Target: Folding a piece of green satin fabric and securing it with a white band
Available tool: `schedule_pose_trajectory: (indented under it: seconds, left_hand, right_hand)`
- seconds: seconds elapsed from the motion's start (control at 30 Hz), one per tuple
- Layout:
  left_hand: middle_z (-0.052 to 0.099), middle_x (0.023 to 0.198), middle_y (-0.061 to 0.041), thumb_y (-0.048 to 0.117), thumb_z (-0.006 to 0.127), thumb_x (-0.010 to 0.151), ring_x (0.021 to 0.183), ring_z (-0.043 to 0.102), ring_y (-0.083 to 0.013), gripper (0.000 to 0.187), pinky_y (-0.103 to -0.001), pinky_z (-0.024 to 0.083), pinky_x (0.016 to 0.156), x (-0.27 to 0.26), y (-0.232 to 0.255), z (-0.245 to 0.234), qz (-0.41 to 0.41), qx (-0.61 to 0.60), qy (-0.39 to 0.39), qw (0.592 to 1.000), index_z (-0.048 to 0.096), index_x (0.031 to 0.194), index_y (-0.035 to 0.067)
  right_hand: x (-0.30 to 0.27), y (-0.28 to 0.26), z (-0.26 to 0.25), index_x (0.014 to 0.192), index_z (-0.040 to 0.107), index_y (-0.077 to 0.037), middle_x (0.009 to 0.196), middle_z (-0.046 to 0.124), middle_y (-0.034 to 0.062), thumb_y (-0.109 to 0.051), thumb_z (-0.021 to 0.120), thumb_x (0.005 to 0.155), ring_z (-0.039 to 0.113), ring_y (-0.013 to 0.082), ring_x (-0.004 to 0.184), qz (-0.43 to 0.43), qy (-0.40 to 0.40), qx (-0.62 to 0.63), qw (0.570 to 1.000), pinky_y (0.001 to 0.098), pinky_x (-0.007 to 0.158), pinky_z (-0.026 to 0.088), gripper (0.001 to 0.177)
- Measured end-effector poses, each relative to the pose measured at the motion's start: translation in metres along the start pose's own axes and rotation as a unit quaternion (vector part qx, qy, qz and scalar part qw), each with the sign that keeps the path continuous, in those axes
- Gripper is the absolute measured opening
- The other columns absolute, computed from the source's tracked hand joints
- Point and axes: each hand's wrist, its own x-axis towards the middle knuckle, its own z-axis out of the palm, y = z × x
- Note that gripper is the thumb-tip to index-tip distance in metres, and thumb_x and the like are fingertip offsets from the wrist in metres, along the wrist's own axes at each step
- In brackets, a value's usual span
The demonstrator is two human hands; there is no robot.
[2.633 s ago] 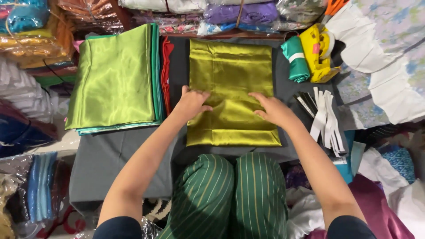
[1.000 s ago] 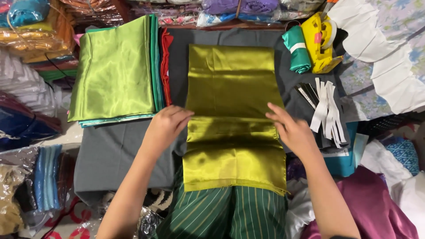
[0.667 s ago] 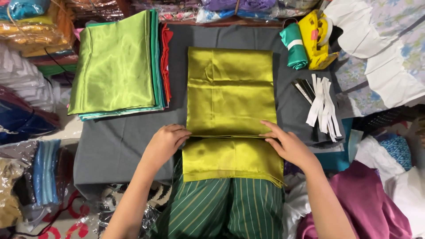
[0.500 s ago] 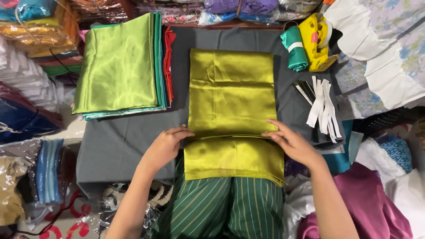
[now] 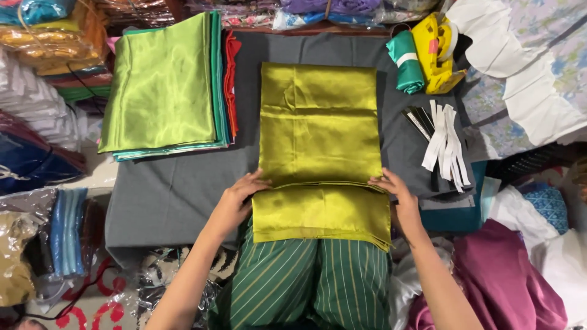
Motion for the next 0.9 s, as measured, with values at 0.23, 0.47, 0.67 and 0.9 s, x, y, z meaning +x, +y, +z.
schedule_pose_trajectory:
  seconds: [0.23,0.47,0.67,0.9]
  left_hand:
    - [0.079,0.108,-0.013,0.001,0.068,0.091,0.115,0.071,-0.0318,0.025,-0.046,0.053,0.103,0.056,-0.020,0.007,-0.034,-0.124,0.106,0.986,0.077,0.114,0.007]
    - [0.076,0.105,-0.010,0.036,0.068,0.099,0.096,0.075,-0.0226,0.029,-0.041,0.060,0.081,0.149,-0.106,0.042,-0.355,-0.143,0.144,0.913,0.073,0.120,0.018]
    - [0.060,0.128,-0.041,0.029,0.072,0.097,0.121,0.063,-0.0507,0.060,-0.060,0.052,0.101,0.112,-0.004,0.013,-0.301,-0.136,0.105,0.938,0.042,0.145,0.008]
    - [0.071,0.082,-0.015,0.012,0.063,0.103,0.072,0.068,-0.0256,0.026,-0.038,0.054,0.065,0.086,0.010,0.016,-0.226,-0.084,0.141,0.960,0.051,0.126,0.012]
  right_hand:
    - [0.061,0.046,-0.027,0.153,0.043,-0.008,0.158,0.046,0.0107,0.013,0.074,0.078,0.062,0.0299,0.121,-0.082,0.189,-0.040,0.978,0.0464,0.108,0.048,0.084]
    - [0.124,0.035,-0.023,0.152,0.045,-0.004,0.149,0.042,0.0396,-0.021,0.081,0.089,0.059,0.0478,0.123,0.196,0.267,-0.168,0.928,0.0528,0.097,0.054,0.074]
    - [0.103,0.020,-0.008,0.157,0.035,-0.009,0.107,0.072,0.0290,-0.027,0.073,0.099,0.074,0.0422,0.090,0.138,0.261,-0.196,0.935,0.0488,0.071,0.059,0.073]
    - [0.092,0.013,0.005,0.154,0.037,-0.010,0.088,0.075,0.0182,-0.016,0.069,0.100,0.070,0.0270,0.072,0.048,0.294,-0.214,0.930,0.0380,0.063,0.053,0.064]
